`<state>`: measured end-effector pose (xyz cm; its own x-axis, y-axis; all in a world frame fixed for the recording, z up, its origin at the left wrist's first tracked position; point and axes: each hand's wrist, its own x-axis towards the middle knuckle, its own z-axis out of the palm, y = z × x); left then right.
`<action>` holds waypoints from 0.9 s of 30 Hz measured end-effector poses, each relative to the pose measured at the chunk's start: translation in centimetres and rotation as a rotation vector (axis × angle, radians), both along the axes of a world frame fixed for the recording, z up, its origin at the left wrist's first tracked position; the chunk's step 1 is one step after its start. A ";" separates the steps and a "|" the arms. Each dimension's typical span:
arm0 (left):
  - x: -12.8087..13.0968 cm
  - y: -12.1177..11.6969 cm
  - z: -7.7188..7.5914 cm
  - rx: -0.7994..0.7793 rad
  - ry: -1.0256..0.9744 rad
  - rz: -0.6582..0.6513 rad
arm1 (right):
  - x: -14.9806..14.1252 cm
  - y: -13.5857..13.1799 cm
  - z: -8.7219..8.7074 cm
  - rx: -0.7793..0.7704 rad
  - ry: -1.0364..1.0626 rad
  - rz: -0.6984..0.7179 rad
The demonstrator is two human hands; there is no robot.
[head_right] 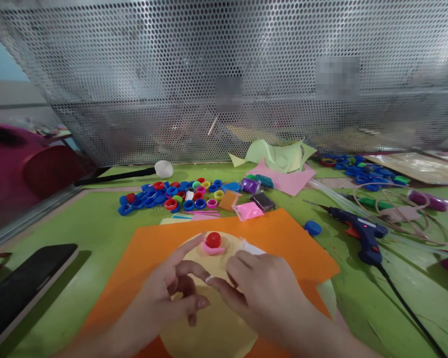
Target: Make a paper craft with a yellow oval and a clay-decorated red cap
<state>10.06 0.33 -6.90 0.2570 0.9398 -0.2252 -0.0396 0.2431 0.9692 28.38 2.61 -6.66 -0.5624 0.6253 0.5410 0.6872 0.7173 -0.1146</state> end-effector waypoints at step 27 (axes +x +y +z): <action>0.2 -0.6 -0.2 -0.042 -0.052 -0.038 | -0.3 -0.3 -0.2 -0.253 -0.075 0.078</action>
